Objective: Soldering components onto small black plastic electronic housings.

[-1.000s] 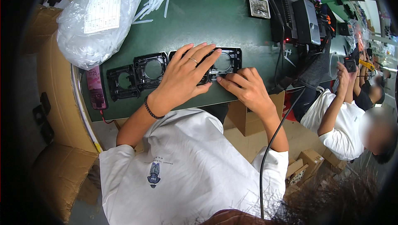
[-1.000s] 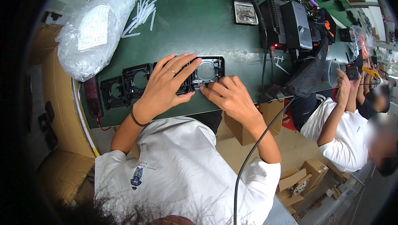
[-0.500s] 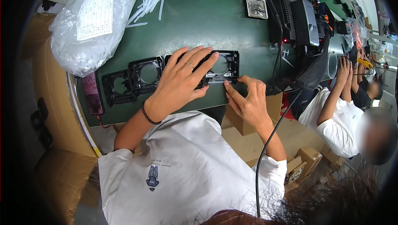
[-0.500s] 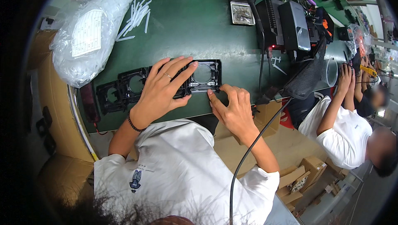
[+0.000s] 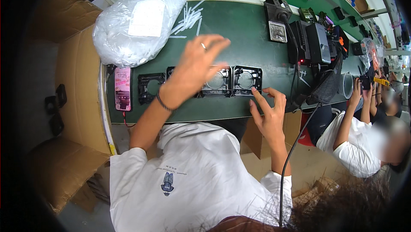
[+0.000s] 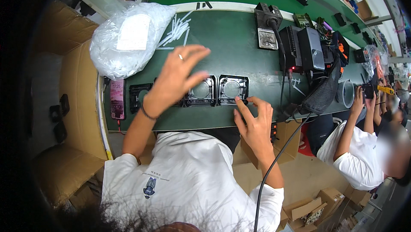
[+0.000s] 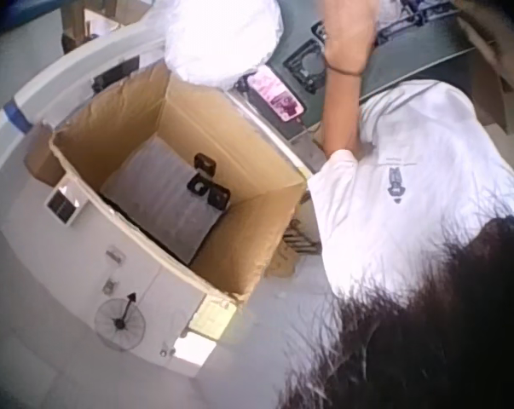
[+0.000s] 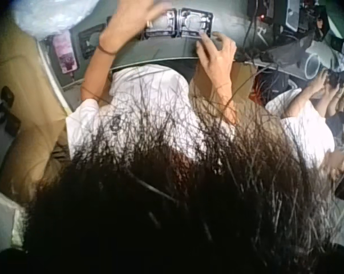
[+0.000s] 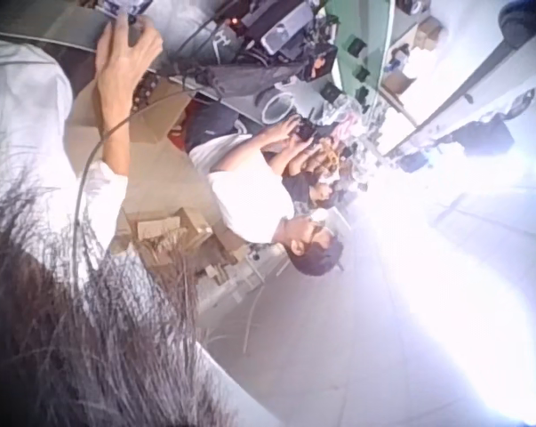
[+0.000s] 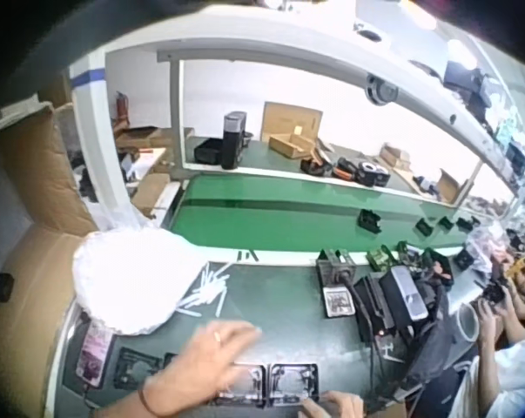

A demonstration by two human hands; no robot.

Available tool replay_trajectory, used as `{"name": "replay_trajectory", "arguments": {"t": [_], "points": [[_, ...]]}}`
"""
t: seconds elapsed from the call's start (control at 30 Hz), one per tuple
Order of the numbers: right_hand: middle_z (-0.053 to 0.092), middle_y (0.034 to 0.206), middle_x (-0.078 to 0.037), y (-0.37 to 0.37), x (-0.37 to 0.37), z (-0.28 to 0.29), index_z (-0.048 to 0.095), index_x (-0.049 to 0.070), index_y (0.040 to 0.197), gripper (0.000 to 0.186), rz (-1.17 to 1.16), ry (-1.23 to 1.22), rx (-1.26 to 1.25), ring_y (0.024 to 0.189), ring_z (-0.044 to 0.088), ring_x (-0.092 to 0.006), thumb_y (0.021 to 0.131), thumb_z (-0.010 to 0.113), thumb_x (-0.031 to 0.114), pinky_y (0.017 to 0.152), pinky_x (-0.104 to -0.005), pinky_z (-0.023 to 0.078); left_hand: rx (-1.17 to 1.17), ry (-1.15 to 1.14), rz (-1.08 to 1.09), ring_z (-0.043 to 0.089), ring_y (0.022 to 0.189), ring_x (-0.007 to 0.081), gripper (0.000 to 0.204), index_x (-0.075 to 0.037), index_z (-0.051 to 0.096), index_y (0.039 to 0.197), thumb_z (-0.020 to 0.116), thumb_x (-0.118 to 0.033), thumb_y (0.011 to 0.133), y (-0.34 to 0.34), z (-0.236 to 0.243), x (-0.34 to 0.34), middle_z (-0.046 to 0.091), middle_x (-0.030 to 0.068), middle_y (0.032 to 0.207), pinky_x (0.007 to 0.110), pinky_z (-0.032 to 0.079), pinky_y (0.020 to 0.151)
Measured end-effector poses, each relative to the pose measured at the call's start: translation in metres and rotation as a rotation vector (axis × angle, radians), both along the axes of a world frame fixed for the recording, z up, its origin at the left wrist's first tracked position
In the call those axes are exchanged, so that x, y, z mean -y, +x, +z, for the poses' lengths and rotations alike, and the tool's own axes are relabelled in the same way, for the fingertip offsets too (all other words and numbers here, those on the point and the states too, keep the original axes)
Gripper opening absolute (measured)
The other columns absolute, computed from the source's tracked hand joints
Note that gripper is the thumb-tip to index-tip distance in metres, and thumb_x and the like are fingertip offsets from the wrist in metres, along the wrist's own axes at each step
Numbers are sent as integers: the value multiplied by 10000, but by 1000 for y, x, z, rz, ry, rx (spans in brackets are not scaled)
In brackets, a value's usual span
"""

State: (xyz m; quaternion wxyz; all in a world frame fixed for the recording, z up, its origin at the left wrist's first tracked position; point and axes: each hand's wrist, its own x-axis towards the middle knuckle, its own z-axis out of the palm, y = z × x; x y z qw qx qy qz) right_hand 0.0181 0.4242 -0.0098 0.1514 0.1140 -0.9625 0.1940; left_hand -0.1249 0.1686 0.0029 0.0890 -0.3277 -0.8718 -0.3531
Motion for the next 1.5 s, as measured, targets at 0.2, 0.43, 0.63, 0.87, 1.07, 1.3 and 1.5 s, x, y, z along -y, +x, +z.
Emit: {"name": "replay_trajectory", "arguments": {"t": [0.2,0.43,0.63,0.87,1.07,1.3,1.5], "points": [[668,1141,-127,-22,2,1,767,62,1241,357,-111,-312,-143,968,634,-307,888,787,8,862,-410,529,164,-93,-45,551,1293,396,652,-63,583,1466,810,-278,894,-7,2,13,609,170,1403,480,440,1126],[598,1409,-178,-123,-16,-22,363,-39,1604,685,-240,-1367,187,1064,705,-192,1041,713,134,901,-312,588,58,-233,-197,493,1381,399,1054,-10,420,1586,930,-322,718,35,-26,-29,517,211,1485,501,373,1205],[669,1241,-130,-199,-30,-31,504,24,1544,519,-337,-1372,-49,1001,732,-190,1109,626,279,846,-297,592,67,-213,-204,494,1392,378,989,5,471,1523,930,-318,709,31,-22,-33,537,193,1449,509,343,1238],[613,1344,-167,-142,-27,-23,698,-45,1233,250,-215,-923,-394,1105,706,-232,1128,537,115,1027,-341,591,38,-192,-207,511,1379,401,960,-4,482,1523,922,-292,719,30,-33,-47,528,194,1459,513,362,1232],[686,1126,-163,-40,-18,-47,623,-21,1136,218,-352,-1256,-478,854,699,-205,955,746,-16,805,-330,623,146,52,-108,583,1303,407,924,-41,484,1545,909,-145,731,5,-15,-37,499,169,1496,462,505,1095],[637,1012,-148,-12,-5,-82,632,-33,1045,238,-238,-1127,-378,744,699,-192,895,816,-13,704,-306,628,127,134,-5,630,1259,411,921,-100,532,1555,923,-82,722,-2,-28,-32,464,141,1551,478,556,1054],[686,941,-133,-8,-4,-82,682,-19,951,224,-267,-1047,-334,701,674,-128,828,869,-24,632,-231,540,114,150,-3,624,1271,410,939,-109,523,1567,923,-57,719,-1,-27,-33,469,148,1548,477,550,1089]]}}
